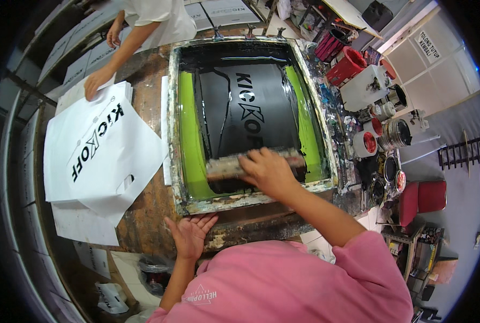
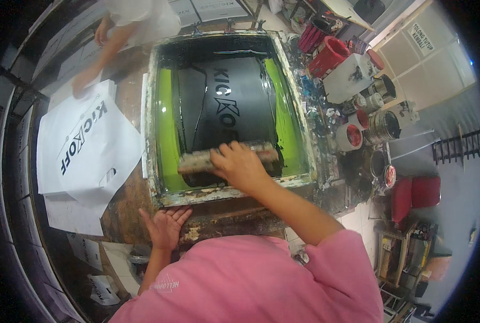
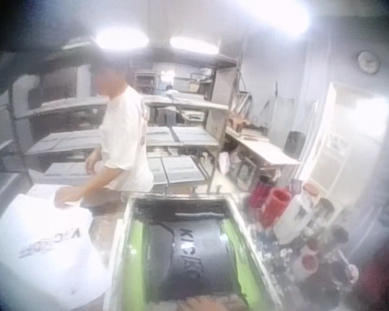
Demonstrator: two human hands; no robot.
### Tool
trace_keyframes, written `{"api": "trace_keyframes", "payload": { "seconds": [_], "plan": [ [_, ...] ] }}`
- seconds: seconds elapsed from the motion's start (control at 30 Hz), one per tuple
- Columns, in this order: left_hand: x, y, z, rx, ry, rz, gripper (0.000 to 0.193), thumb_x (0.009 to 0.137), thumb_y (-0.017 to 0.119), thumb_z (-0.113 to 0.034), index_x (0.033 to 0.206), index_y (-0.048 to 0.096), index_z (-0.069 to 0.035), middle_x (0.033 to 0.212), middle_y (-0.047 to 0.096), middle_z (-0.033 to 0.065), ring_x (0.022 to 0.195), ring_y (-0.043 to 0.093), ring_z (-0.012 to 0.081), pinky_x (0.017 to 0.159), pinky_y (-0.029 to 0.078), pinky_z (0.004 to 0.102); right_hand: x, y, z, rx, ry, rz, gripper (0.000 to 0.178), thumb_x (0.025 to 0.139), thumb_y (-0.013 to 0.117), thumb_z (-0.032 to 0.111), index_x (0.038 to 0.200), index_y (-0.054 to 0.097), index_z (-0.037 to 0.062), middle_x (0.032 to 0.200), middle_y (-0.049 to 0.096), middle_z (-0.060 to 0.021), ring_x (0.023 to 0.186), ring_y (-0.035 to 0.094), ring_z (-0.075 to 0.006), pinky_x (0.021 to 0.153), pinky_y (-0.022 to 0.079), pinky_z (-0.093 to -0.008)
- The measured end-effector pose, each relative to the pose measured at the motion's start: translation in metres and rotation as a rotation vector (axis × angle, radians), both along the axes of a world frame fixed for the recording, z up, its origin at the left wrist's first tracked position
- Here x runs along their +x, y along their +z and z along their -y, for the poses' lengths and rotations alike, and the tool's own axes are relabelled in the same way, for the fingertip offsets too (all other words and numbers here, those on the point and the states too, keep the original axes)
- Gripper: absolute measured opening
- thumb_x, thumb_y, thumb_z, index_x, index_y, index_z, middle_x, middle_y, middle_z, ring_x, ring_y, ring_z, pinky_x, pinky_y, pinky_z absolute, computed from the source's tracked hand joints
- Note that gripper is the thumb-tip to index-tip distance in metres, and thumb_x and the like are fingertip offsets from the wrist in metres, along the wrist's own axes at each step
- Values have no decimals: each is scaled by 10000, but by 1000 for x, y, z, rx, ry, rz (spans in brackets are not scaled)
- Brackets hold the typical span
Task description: The person performs screen printing on white plastic bags by placing each bag under a screen, applying black ink using a squeegee, and then setting the printed bag aside on a stack.
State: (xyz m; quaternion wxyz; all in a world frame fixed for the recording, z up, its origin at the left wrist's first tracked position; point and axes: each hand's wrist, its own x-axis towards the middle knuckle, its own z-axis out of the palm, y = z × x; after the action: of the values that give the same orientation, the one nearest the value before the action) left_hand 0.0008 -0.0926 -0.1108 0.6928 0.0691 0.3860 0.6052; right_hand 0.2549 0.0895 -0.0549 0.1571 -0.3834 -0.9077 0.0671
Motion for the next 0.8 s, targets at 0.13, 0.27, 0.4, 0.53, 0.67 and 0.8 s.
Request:
{"api": "trace_keyframes", "payload": {
  "seconds": [0.13, 0.27, 0.4, 0.53, 0.67, 0.8],
  "plan": [
    [0, -10, 8, -1, -11, 11, 1207, 883, 328, -948, 1470, 375, 106, 1440, 520, 315, 1345, 540, 465, 1175, 403, 662, -16, -20, -89, 136, -6, 3, 471, 822, 820, 315, 1219, 681, 103, 1029, 629, -69, 945, 634, -297, 749, 562, -438],
    [1, -5, 5, -1, -45, -13, 1282, 842, 326, -985, 1546, 316, 87, 1482, 501, 302, 1364, 531, 458, 1167, 412, 651, -29, -33, -191, 240, -41, -32, 354, 900, 758, 409, 1092, 679, 123, 996, 639, -77, 941, 656, -311, 744, 566, -459],
    [-1, -9, 7, 79, -9, 72, 1229, 855, 297, -976, 1581, 359, 12, 1525, 510, 290, 1402, 512, 462, 1192, 368, 655, -46, -22, -283, 276, -37, 3, 408, 951, 667, 539, 1035, 704, 141, 941, 679, -105, 945, 688, -335, 760, 570, -487],
    [-6, -13, 9, 177, -33, 150, 1166, 849, 273, -980, 1494, 577, -58, 1531, 555, 237, 1439, 499, 449, 1235, 269, 693, -50, 13, -341, 33, 36, 133, 511, 955, 619, 623, 1072, 728, 137, 997, 738, -128, 993, 716, -353, 832, 559, -503],
    [-14, -32, 6, 398, -97, 281, 1189, 836, 224, -996, 1502, 581, -78, 1535, 558, 220, 1449, 500, 420, 1240, 235, 711, -53, 12, -358, 73, 29, 125, 551, 951, 605, 646, 1098, 737, 132, 1057, 753, -143, 1028, 714, -369, 871, 551, -510],
    [-13, -28, 5, 412, -135, 254, 1182, 836, 209, -996, 1473, 616, -86, 1527, 567, 217, 1462, 484, 416, 1242, 217, 714, -44, -10, -304, 153, -75, 71, 505, 957, 615, 621, 1057, 725, 138, 975, 734, -117, 947, 728, -358, 789, 567, -526]
  ]
}}
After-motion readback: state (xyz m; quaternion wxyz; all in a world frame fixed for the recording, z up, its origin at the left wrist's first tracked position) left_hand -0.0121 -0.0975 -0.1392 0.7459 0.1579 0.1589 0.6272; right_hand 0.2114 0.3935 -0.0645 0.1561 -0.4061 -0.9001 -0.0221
